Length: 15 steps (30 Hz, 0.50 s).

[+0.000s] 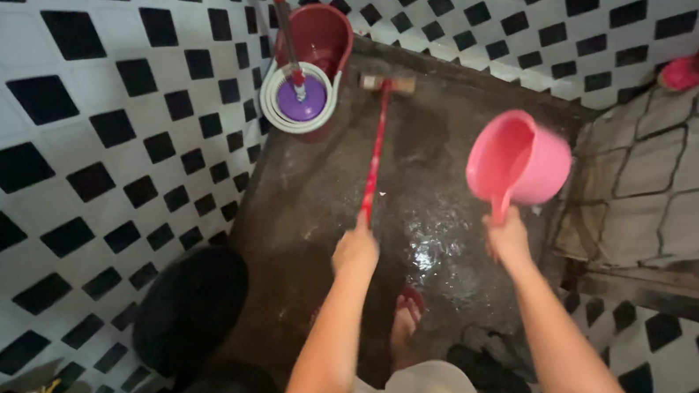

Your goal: The person cleans a bathroom by pouring water from a bucket into a mop bucket, rinsing a cloth, and scrubbing the floor with a brush.

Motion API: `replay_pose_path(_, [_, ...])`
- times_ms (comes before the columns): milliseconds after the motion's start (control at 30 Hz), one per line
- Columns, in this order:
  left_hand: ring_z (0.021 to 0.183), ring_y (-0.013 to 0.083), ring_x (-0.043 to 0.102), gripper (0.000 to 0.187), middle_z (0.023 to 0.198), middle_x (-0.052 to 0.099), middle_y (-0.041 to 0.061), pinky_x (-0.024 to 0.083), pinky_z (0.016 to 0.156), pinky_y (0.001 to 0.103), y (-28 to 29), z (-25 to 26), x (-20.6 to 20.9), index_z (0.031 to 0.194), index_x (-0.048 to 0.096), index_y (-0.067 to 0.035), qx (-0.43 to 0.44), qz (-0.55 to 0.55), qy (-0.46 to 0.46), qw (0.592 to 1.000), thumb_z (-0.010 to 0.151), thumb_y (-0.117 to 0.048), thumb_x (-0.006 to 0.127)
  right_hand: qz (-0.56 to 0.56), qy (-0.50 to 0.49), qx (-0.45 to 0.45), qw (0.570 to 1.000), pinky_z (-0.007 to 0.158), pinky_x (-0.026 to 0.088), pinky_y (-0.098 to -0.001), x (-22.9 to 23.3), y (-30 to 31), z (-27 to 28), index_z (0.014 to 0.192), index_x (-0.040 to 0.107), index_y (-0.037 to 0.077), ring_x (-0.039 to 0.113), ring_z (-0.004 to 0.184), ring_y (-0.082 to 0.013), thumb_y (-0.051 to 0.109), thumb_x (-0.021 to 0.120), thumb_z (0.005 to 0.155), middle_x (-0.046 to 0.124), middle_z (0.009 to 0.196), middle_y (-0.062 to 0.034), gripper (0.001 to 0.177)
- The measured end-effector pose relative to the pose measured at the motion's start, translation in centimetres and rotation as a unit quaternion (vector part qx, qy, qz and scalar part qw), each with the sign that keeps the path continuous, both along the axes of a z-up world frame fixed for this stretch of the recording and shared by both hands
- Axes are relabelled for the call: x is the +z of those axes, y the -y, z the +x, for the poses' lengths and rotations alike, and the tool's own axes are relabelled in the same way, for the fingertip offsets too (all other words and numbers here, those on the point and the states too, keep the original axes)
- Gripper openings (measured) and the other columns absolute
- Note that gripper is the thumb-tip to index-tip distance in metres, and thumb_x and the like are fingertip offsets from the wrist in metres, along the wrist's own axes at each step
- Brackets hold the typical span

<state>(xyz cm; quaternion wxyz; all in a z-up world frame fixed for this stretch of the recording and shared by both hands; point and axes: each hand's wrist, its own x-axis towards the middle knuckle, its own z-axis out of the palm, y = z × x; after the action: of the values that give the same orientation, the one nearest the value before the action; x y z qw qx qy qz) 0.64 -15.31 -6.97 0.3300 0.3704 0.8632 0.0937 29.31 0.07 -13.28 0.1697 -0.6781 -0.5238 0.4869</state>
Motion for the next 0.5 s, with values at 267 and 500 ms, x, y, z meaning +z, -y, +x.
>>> replay_pose_path(267, [0.094, 0.0453, 0.071, 0.053, 0.104, 0.071, 0.023, 0.055, 0.083, 0.059, 10.3, 2.2, 6.5, 0.151, 0.042, -0.024, -0.033, -0.065, 0.015, 0.997, 0.1, -0.031, 0.052, -0.112, -0.047, -0.05, 0.991, 0.029, 0.028, -0.0362, -0.2, 7.4, 6.8, 0.1, 0.047, 0.004, 0.041, 0.033, -0.02, 0.018, 0.064, 0.095, 0.049, 0.055, -0.0092, 0.023])
replay_pose_path(500, [0.101, 0.0451, 0.067, 0.046, 0.108, 0.067, 0.025, 0.054, 0.088, 0.057, -1.7, -1.5, -1.6, 0.144, 0.05, -0.019, -0.044, 0.015, 0.007, 0.999, 0.098, -0.024, 0.051, -0.09, -0.075, -0.116, 0.986, 0.029, 0.029, -0.0347, 1.7, 8.2, 6.6, 0.095, 0.047, 0.005, 0.045, 0.037, -0.019, 0.018, 0.063, 0.095, 0.051, 0.059, -0.009, 0.021])
